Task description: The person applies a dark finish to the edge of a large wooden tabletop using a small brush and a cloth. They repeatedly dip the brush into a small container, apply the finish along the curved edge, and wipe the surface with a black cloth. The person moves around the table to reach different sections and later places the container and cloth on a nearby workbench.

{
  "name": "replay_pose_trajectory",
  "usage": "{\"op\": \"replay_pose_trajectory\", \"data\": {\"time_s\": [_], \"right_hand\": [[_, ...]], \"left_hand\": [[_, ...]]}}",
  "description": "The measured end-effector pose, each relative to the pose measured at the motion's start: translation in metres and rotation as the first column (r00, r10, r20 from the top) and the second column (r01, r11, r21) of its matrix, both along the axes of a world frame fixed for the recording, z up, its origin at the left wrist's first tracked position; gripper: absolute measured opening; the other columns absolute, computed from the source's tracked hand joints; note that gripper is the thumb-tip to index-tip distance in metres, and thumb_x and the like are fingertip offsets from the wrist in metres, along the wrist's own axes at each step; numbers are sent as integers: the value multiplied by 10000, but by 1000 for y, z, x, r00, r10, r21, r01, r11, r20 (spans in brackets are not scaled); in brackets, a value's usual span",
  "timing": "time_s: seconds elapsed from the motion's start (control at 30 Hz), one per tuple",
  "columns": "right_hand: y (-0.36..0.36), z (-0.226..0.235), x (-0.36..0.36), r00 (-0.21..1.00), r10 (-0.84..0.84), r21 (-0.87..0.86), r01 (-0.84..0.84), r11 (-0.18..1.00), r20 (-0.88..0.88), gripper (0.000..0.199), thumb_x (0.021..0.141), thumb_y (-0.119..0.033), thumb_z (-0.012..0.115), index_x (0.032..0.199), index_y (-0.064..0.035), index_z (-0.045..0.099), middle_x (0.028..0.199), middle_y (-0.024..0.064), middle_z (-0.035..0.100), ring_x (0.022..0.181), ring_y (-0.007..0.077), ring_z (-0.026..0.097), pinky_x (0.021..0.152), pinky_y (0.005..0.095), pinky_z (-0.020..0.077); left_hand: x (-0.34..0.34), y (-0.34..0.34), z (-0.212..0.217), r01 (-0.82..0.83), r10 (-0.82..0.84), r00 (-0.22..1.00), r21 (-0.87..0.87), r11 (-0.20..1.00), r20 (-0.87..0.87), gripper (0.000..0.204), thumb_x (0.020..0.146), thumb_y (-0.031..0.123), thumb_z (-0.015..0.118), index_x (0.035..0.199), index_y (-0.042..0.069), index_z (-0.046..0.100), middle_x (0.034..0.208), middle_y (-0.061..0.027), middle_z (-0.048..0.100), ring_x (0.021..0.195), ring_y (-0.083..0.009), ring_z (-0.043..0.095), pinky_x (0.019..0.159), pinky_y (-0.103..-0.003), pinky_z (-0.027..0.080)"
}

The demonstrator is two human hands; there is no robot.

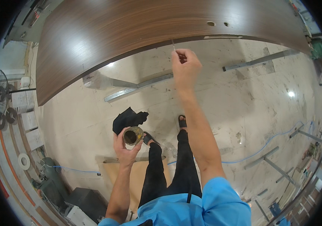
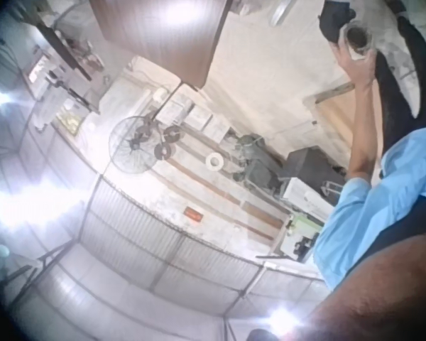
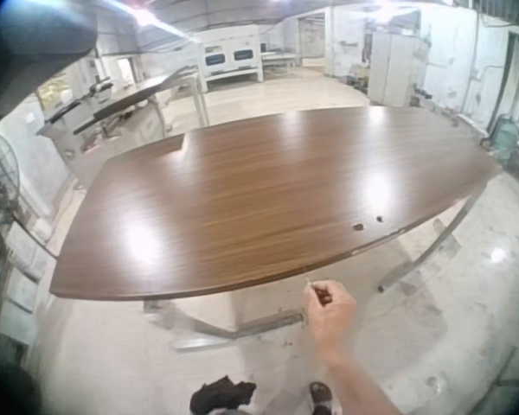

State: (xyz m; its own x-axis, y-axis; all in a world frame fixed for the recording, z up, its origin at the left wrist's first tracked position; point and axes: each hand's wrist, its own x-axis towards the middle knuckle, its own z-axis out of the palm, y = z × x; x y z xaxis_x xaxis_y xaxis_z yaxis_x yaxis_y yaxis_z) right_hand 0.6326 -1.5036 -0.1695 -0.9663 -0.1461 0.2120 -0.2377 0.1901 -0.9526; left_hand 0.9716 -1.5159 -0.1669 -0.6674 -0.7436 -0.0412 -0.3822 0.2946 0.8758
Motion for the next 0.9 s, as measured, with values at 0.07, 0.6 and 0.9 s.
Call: {"op": "replay_pose_trajectory", "data": {"time_s": [0.07, 0.6, 0.9], "right_hand": [[-13, -4, 11, 994, 108, 87, -108, 990, 3, 112, 914, -119, 767, 962, -17, 767, 917, 113, 750, 723, 183, 703, 686, 326, 558], [-81, -3, 86, 861, 508, 24, -508, 861, -35, 108, 954, -110, 747, 972, -7, 775, 768, 31, 700, 678, 66, 585, 635, 262, 483], [-56, -3, 61, 978, 196, 62, -201, 978, 69, 129, 948, -124, 726, 952, 0, 760, 790, 122, 720, 678, 148, 638, 667, 313, 514]], "left_hand": [[1, -1, 0, -5, 5, 1000, -18, 1000, -4, 689, 750, -7, 901, 1372, -33, 607, 1272, -116, 546, 1174, -243, 673, 1064, -356, 550], [44, -26, -3, -149, 149, 989, 4, 989, 6, 720, 725, 7, 904, 1379, -25, 607, 1306, -126, 595, 1215, -230, 644, 1077, -348, 525], [70, -35, -5, -192, 192, 981, -34, 981, 12, 708, 713, -3, 903, 1360, -32, 614, 1324, -123, 555, 1210, -241, 645, 1068, -352, 540]]}}
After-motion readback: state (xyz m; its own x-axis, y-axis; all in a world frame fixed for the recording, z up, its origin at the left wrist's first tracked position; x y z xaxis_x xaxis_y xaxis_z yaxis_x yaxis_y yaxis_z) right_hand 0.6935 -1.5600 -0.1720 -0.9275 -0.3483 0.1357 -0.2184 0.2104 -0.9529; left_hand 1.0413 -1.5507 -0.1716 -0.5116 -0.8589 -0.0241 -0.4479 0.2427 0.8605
